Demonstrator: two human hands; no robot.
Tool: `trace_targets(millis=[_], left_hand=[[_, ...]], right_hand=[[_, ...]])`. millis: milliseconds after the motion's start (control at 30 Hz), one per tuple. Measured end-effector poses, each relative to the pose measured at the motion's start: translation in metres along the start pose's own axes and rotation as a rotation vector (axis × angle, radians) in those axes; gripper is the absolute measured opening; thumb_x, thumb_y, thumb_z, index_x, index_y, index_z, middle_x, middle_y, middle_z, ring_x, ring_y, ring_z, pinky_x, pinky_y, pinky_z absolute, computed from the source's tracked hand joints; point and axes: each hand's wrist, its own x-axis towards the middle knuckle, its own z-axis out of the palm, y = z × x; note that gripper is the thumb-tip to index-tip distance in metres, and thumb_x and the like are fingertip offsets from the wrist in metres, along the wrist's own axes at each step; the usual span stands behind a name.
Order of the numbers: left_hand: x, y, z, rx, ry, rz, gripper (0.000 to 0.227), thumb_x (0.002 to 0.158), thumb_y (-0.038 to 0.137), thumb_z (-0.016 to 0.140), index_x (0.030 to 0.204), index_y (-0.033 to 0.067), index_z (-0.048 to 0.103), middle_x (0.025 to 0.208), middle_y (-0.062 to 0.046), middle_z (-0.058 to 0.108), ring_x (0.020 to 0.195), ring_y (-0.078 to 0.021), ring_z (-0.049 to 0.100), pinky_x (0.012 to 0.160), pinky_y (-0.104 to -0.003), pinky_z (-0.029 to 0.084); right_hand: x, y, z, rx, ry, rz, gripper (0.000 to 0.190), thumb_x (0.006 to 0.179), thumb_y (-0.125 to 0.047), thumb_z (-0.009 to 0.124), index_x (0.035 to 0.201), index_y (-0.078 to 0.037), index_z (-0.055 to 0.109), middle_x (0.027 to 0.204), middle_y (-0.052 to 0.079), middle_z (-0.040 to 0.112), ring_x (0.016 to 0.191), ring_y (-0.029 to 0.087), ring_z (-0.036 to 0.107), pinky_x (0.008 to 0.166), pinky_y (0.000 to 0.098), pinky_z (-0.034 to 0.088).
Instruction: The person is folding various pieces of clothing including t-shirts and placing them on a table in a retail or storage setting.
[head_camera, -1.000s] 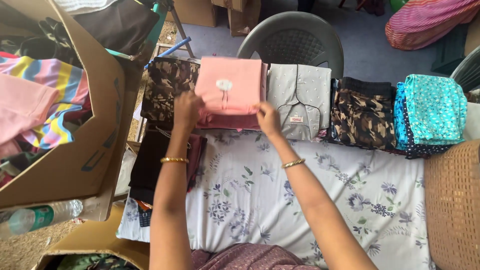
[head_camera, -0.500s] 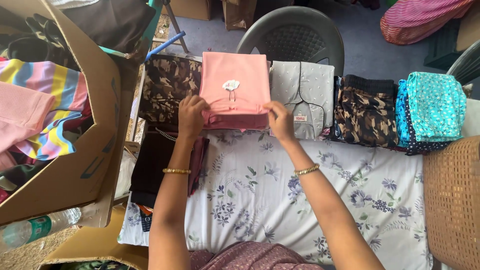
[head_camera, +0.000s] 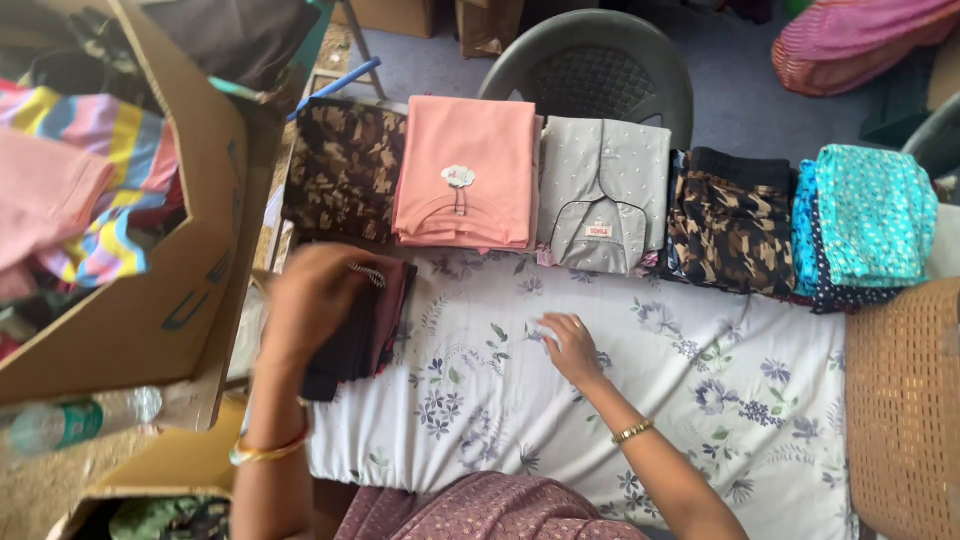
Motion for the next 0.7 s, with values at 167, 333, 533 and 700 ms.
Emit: trace_targets(millis=[167,333,533,700], left_hand=[[-0.023,-0.051,-0.108,0.345,0.472,0.003,0.011,0.098,-0.002,0.07,0.106,0.005,0.074,0.107,-0.009,0.073,0.1,-0.0259,0.069,0.093,-0.035,0.053],[-0.016,-0.118,-0.148,0.673,0.62,-0.109,0.029,0.087,0.007,0.079,0.114,0.0036,0.071,0.115,-0.012,0.064,0.106,-0.0316,0.062,0.091,-0.04,0.052],[0.004,-0.173,-0.152,0.739,0.538,-0.393,0.063,0.079,0.026,0.095,0.13,0.007,0.065,0.124,-0.019,0.055,0.11,-0.0403,0.058,0.083,-0.049,0.052],[0.041,-0.199,-0.172,0.672,0.461,-0.387,0.045,0.085,0.035,0.087,0.11,0.0032,0.067,0.104,-0.02,0.064,0.094,-0.0402,0.065,0.079,-0.049,0.052]], right_hand=[[-0.056,0.037,0.011,-0.083,-0.041,-0.02,0.039,0.08,-0.009,0.069,0.119,-0.011,0.069,0.139,0.009,0.059,0.129,0.033,0.052,0.105,0.0465,0.043],[-0.07,0.042,0.032,-0.087,0.031,-0.009,0.045,0.081,-0.01,0.07,0.125,-0.012,0.067,0.15,0.008,0.052,0.137,0.032,0.046,0.11,0.0498,0.038],[-0.071,0.039,0.038,-0.101,0.08,0.039,0.044,0.079,-0.01,0.072,0.123,-0.013,0.067,0.149,0.008,0.052,0.139,0.032,0.045,0.111,0.05,0.036],[-0.072,0.05,0.044,-0.044,0.122,-0.019,0.043,0.076,-0.008,0.073,0.119,-0.012,0.068,0.147,0.01,0.053,0.138,0.034,0.046,0.112,0.0499,0.037]])
